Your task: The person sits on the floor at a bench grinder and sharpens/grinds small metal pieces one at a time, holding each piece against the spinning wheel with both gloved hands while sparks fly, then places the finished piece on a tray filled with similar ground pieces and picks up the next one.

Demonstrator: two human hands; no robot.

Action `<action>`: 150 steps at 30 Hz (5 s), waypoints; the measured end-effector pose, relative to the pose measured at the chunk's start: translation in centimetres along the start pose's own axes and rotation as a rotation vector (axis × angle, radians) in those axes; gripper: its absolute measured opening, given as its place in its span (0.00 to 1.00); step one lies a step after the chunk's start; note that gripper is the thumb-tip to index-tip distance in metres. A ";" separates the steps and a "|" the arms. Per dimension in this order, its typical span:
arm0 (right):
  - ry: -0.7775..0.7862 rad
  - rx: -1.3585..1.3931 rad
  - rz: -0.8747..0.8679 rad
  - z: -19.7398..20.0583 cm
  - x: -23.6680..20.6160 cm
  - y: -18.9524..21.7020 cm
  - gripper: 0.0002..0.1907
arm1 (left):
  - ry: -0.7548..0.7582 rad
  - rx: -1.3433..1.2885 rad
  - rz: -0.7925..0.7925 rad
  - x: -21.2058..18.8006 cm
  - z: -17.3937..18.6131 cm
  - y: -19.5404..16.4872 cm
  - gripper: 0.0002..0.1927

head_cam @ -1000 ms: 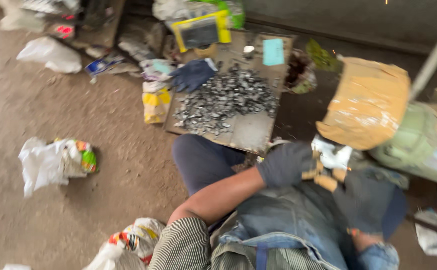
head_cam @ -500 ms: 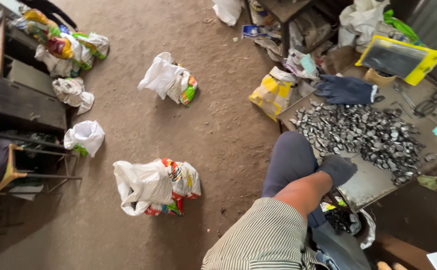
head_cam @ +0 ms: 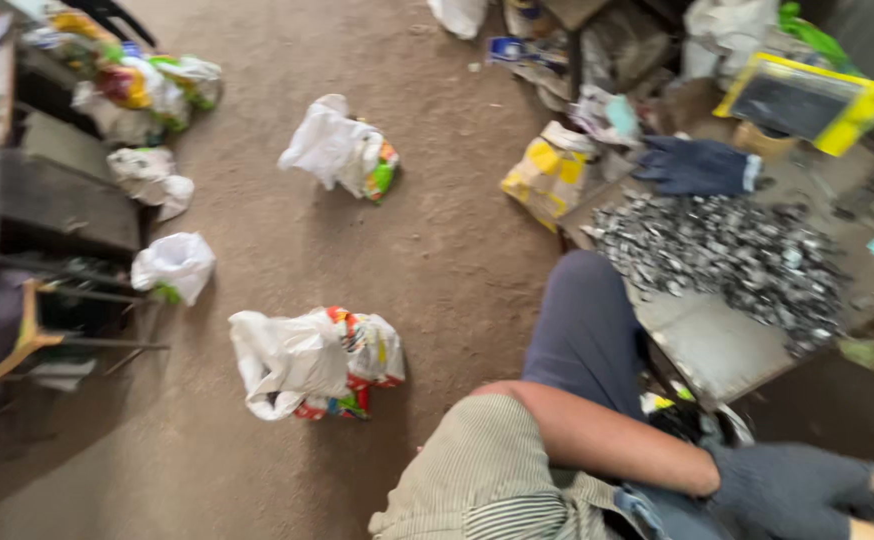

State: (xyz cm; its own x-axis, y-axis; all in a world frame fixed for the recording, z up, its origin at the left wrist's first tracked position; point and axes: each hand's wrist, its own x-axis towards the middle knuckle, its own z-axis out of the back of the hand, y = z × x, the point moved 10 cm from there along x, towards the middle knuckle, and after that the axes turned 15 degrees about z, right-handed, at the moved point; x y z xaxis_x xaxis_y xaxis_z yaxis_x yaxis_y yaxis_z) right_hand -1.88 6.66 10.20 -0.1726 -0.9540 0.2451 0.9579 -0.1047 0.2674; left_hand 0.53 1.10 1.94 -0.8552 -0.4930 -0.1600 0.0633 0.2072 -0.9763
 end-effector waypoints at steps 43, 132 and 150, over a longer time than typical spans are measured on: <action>0.152 0.297 -0.030 -8.6 -9.3 -9.2 0.15 | -0.679 1.470 0.422 3.0 16.0 2.3 0.23; -0.152 1.344 -0.640 -3.6 -9.5 -8.9 0.33 | 0.124 0.945 -0.297 1.7 0.1 1.7 0.25; -0.194 -0.046 -0.203 6.1 -4.0 -11.6 0.12 | 0.255 0.902 -0.321 8.2 -5.1 -3.3 0.12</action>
State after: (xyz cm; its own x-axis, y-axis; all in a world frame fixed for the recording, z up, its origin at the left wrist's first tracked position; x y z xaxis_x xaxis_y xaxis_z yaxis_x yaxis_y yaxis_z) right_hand -13.68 13.38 11.86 -0.3984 -0.8411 0.3659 0.9079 -0.3049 0.2877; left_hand -9.37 0.70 4.54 -0.9789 -0.1942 0.0641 0.0866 -0.6774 -0.7305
